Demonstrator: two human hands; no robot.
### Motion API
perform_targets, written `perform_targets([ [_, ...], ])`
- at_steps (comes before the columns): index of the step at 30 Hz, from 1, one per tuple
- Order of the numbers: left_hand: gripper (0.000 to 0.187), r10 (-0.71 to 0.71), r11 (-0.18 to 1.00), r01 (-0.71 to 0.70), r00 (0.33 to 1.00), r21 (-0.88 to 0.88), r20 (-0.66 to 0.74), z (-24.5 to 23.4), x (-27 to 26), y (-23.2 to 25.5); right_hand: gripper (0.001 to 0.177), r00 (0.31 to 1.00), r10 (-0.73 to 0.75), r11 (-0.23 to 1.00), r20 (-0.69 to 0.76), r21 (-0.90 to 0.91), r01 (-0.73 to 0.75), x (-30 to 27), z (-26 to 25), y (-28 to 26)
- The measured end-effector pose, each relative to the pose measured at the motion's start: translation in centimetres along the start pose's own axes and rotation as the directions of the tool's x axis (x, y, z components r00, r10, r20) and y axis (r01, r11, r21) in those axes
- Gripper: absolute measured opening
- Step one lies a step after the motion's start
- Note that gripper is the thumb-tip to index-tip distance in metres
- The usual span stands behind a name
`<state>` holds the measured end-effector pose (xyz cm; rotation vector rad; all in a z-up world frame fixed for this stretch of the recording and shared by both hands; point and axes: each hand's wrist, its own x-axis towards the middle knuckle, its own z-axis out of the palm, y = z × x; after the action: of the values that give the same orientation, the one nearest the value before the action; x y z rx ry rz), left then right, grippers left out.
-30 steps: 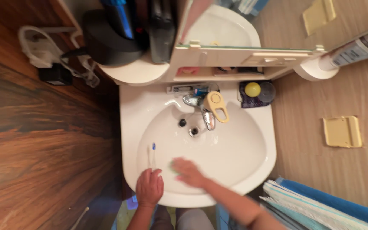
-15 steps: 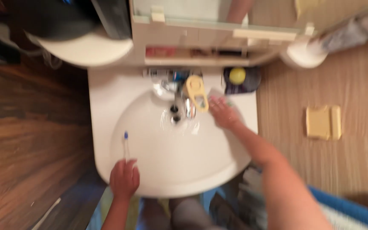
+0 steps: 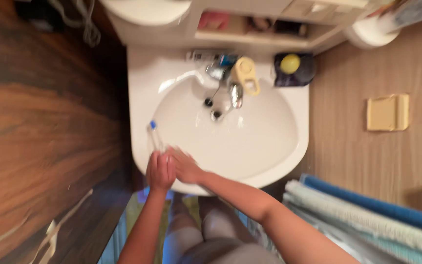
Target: Cleaning the bathroom sink, faucet, and surrounding area with a sponge and water.
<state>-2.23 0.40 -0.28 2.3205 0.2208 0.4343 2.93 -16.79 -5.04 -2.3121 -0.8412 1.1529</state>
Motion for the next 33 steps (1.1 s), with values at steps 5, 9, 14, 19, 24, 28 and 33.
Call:
perform_targets([
  [5, 0.011, -0.017, 0.877, -0.007, 0.999, -0.481, -0.045, -3.0, 1.9, -0.8, 0.062, 0.778, -0.621, 0.774, -0.094, 0.077, 0.628, -2.5, -2.5, 5.6],
  [9, 0.012, -0.055, 0.880, 0.058, 0.998, -0.472, 0.019, -5.6, 3.3, -1.8, 0.067, 0.981, -0.149, 0.931, -0.121, -0.351, 0.099, -4.0, -7.3, 17.2],
  [14, 0.014, 0.043, 0.922, -0.081, 0.993, -0.379, -0.106, -3.9, 3.9, -4.1, 0.096, 0.539, 0.572, 0.663, -0.618, -0.039, -0.748, 4.1, -13.3, 10.2],
  [19, 0.016, 0.042, 0.964, -0.063, 0.995, -0.259, -0.085, -2.0, 3.7, -4.4, 0.084, 0.380, 0.421, 0.798, -0.824, 0.138, -0.587, 14.7, -6.8, 7.7],
  [24, 0.019, 0.098, 0.981, -0.118, 0.987, -0.154, -0.130, -1.4, 3.4, -4.4, 0.079, 0.365, 0.215, 0.976, -0.906, 0.210, -0.053, 16.9, -5.4, 0.2],
  [28, 0.020, 0.108, 0.984, -0.123, 0.987, -0.129, -0.121, -1.7, 3.8, -4.0, 0.083, 0.604, -0.027, 0.883, -0.797, 0.265, 0.388, 12.9, -2.5, -4.7],
  [33, 0.022, 0.076, 0.988, -0.090, 0.991, -0.129, -0.113, -1.5, 3.3, -4.4, 0.078, 0.695, -0.225, 0.928, -0.683, 0.068, 0.367, 15.9, -3.0, -3.4],
])
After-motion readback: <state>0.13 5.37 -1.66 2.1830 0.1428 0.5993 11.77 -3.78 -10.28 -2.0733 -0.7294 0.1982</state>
